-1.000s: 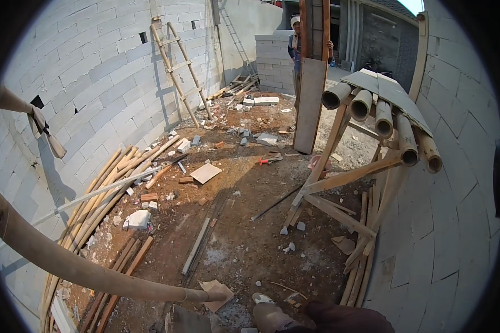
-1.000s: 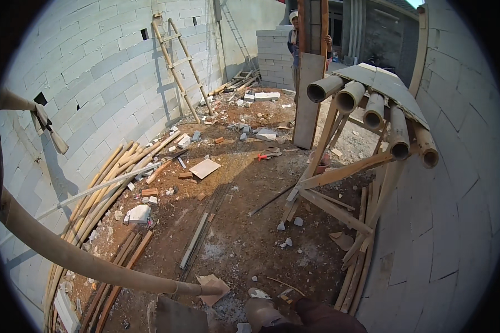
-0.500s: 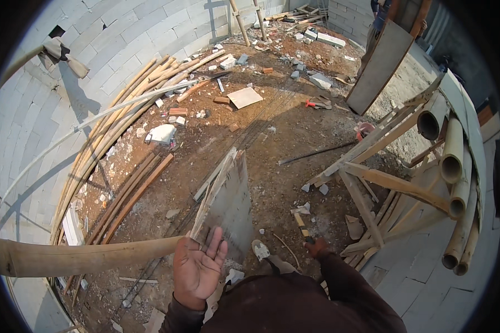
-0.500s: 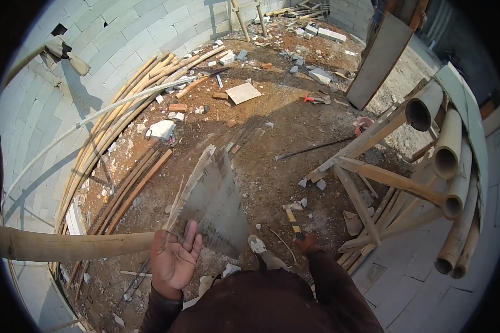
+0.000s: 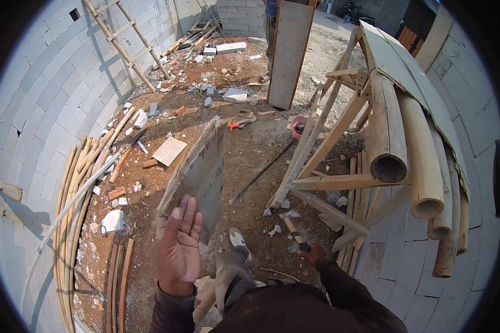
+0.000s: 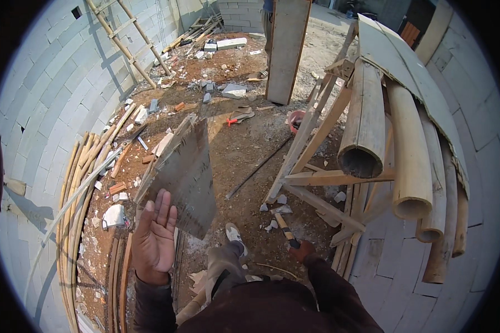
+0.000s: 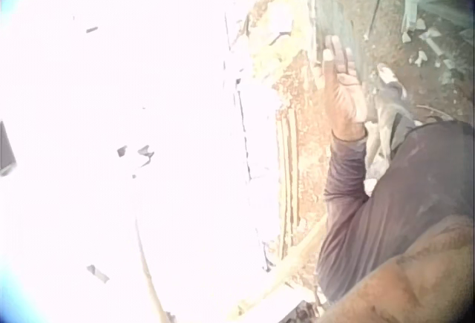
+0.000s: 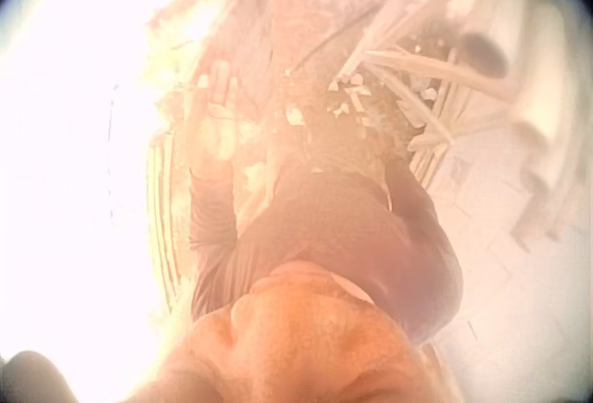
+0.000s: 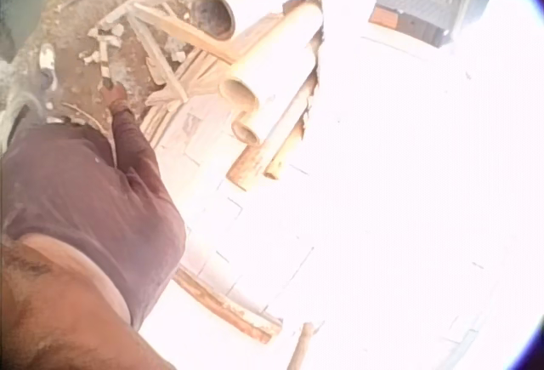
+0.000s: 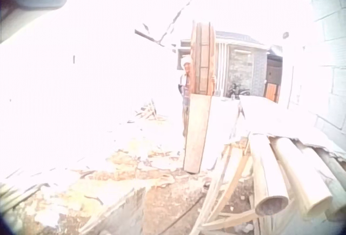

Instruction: The person secures a wooden board to a concrete pillar by driving nails into the side of the board using a hatchet. The person reaches into a bucket for nails, positions them by hand, and hammers them into the wood.

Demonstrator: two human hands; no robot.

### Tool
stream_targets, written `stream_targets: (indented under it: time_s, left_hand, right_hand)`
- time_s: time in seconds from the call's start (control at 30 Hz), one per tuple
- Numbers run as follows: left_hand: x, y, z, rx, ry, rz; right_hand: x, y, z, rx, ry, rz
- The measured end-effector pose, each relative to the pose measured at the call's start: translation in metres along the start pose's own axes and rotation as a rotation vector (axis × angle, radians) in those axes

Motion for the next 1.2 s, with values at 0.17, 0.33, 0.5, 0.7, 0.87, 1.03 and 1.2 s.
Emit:
stream_targets:
  time_s: [0.17,0.33,0.5,0.7,0.87,1.03,1.2]
  left_hand:
    - [0.014,-0.021,0.143,0.025,-0.041,0.177]
    - [0.036,-0.023,0.262,0.095,-0.088,0.280]
    - [0.075,0.002,0.350,0.026,-0.079,0.351]
    - [0.141,0.016,0.409,0.104,0.035,0.387]
    - [0.198,-0.004,0.429,0.290,0.112,0.304]
    - [0.241,-0.053,0.471,0.414,0.114,0.236]
    - [0.260,-0.074,0.534,0.601,0.115,0.315]
  right_hand:
    - [-0.010,-0.002,0.100,-0.128,0.157,-0.085]
    - [-0.030,-0.028,0.111,-0.231,0.255,-0.473]
    - [-0.040,-0.020,0.094,-0.319,0.308,-0.176]
    - [-0.017,0.017,0.109,-0.080,0.683,-0.064]
    - [-0.040,0.036,0.150,-0.245,0.631,-0.044]
    - [-0.099,0.030,0.225,-0.427,0.487,-0.081]
    - [-0.138,0.022,0.346,-0.529,0.507,-0.053]
Point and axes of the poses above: each hand's wrist, its own z-axis towards the middle knuckle, its own y-axis out of the palm, x = y × z, the point moved 9 cm from there along z, towards the middle knuckle, and after that the axes turned 13 degrees about -y, right-handed, at the moved point
